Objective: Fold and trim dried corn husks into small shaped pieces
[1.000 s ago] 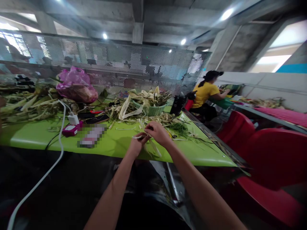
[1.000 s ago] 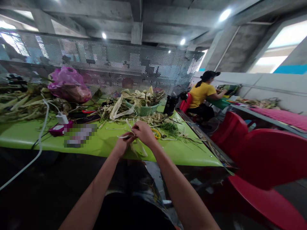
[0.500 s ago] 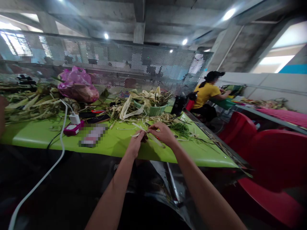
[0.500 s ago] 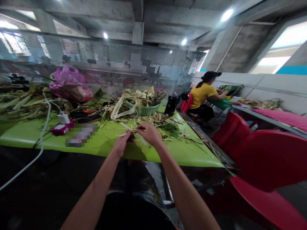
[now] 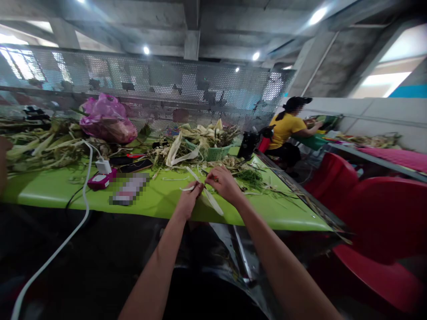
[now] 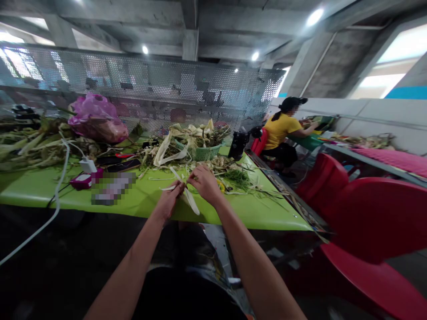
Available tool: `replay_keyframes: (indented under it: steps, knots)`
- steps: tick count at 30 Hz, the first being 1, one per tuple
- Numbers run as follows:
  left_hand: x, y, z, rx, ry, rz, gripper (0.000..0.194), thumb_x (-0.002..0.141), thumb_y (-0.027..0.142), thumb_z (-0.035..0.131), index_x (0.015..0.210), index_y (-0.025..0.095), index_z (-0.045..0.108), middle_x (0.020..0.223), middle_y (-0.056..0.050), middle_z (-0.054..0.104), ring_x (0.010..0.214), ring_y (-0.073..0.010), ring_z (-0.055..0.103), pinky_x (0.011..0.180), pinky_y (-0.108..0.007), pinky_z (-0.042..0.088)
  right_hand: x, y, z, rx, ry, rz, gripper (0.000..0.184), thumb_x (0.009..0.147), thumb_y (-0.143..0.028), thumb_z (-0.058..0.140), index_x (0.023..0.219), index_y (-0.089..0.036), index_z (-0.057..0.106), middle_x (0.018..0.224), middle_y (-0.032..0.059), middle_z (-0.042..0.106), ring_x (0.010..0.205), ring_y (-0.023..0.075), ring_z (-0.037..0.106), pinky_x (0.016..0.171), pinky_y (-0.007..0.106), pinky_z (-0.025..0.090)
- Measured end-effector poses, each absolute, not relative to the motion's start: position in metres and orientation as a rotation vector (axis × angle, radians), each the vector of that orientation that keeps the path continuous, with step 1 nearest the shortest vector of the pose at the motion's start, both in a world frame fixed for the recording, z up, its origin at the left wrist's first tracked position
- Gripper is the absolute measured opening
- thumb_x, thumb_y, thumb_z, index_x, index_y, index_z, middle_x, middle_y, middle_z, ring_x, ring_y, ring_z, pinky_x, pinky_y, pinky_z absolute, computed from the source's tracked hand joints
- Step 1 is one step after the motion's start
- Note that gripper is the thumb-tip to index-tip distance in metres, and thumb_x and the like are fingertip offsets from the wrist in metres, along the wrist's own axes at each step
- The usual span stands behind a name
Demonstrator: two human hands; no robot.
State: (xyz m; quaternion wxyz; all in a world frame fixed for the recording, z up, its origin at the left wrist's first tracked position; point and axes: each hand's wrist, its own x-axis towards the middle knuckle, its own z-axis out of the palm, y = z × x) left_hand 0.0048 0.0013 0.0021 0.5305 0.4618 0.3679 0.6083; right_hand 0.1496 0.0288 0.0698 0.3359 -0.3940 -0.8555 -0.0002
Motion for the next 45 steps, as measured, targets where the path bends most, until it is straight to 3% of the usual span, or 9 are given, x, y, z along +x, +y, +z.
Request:
replay_keyframes:
  steps: [8,12,15,21,25,28,33,38,45]
  knots:
    - [0.004,0.007,0.003,1.029,0.789,1.492,0.032,0.073,0.047,0.063,0.077,0.016,0.063,0.067,0.001,0.057,0.058,-0.0088,0.046,0.058,-0.021,0.036,0.152,0.017,0.069,-1.056,-2.023,-0.112,0.018,0.084,-0.033,0.059,0.098,-0.024,0.065,0.112,0.0069,0.062,0.109,0.0242,0.050,0.095,0.038,0.031]
    - [0.006,0.009,0.002,0.952,0.782,1.505,0.032,0.069,0.047,0.066,0.079,0.016,0.064,0.070,0.000,0.059,0.063,-0.0108,0.051,0.061,-0.022,0.040,0.154,0.006,0.067,-1.131,-2.053,0.101,0.025,0.087,-0.041,0.053,0.080,-0.021,0.067,0.085,0.0046,0.067,0.085,0.0204,0.058,0.081,0.032,0.039]
    - [0.006,0.006,0.003,0.930,0.784,1.484,0.034,0.068,0.048,0.066,0.081,0.017,0.065,0.071,-0.001,0.061,0.064,-0.0120,0.053,0.063,-0.024,0.042,0.155,0.006,0.060,-1.181,-2.118,0.358,0.027,0.082,-0.044,0.057,0.078,-0.020,0.068,0.072,0.0013,0.066,0.069,0.0166,0.057,0.064,0.026,0.039]
    - [0.004,0.003,0.002,0.975,0.799,1.490,0.032,0.067,0.046,0.070,0.073,0.015,0.065,0.061,0.002,0.057,0.056,-0.0084,0.046,0.056,-0.021,0.036,0.157,0.017,0.048,-1.219,-2.065,0.367,0.022,0.081,-0.035,0.058,0.072,-0.018,0.066,0.063,-0.0014,0.063,0.060,0.0141,0.054,0.056,0.024,0.036]
    - [0.004,0.007,0.001,0.944,0.826,1.513,0.035,0.063,0.043,0.074,0.080,0.013,0.068,0.067,-0.001,0.062,0.058,-0.0089,0.048,0.056,-0.022,0.036,0.157,0.015,0.048,-1.220,-1.982,0.227,0.014,0.081,-0.031,0.058,0.079,-0.019,0.066,0.079,0.0038,0.065,0.079,0.0204,0.057,0.072,0.030,0.041]
    - [0.005,0.010,0.002,0.899,0.831,1.549,0.040,0.062,0.044,0.074,0.087,0.013,0.069,0.071,-0.004,0.066,0.058,-0.0092,0.048,0.056,-0.022,0.036,0.154,0.004,0.047,-1.182,-1.802,-0.054,0.018,0.080,-0.029,0.061,0.096,-0.021,0.063,0.101,0.0083,0.063,0.102,0.0254,0.051,0.090,0.038,0.035]
    - [0.005,0.013,0.002,0.863,0.799,1.608,0.036,0.061,0.042,0.074,0.085,0.015,0.070,0.075,-0.005,0.069,0.065,-0.0117,0.056,0.060,-0.023,0.040,0.142,-0.020,0.038,-1.215,-1.786,-0.226,0.010,0.083,-0.033,0.060,0.082,-0.024,0.064,0.094,0.0058,0.062,0.096,0.0250,0.050,0.089,0.040,0.031]
    - [0.006,0.011,0.004,0.775,0.706,1.635,0.031,0.059,0.037,0.077,0.080,0.015,0.070,0.078,-0.004,0.070,0.077,-0.0148,0.063,0.072,-0.026,0.045,0.129,-0.021,0.025,-1.281,-1.809,-0.263,0.010,0.083,-0.032,0.060,0.085,-0.025,0.067,0.105,0.0070,0.060,0.101,0.0269,0.046,0.088,0.041,0.028]
    - [0.008,0.007,0.008,0.669,0.700,1.622,0.036,0.054,0.035,0.081,0.080,0.013,0.068,0.077,-0.006,0.069,0.075,-0.0174,0.065,0.070,-0.029,0.048,0.118,-0.009,0.008,-1.268,-1.767,0.348,0.028,0.086,-0.034,0.050,0.068,-0.019,0.064,0.082,0.0054,0.057,0.080,0.0202,0.053,0.072,0.033,0.040]
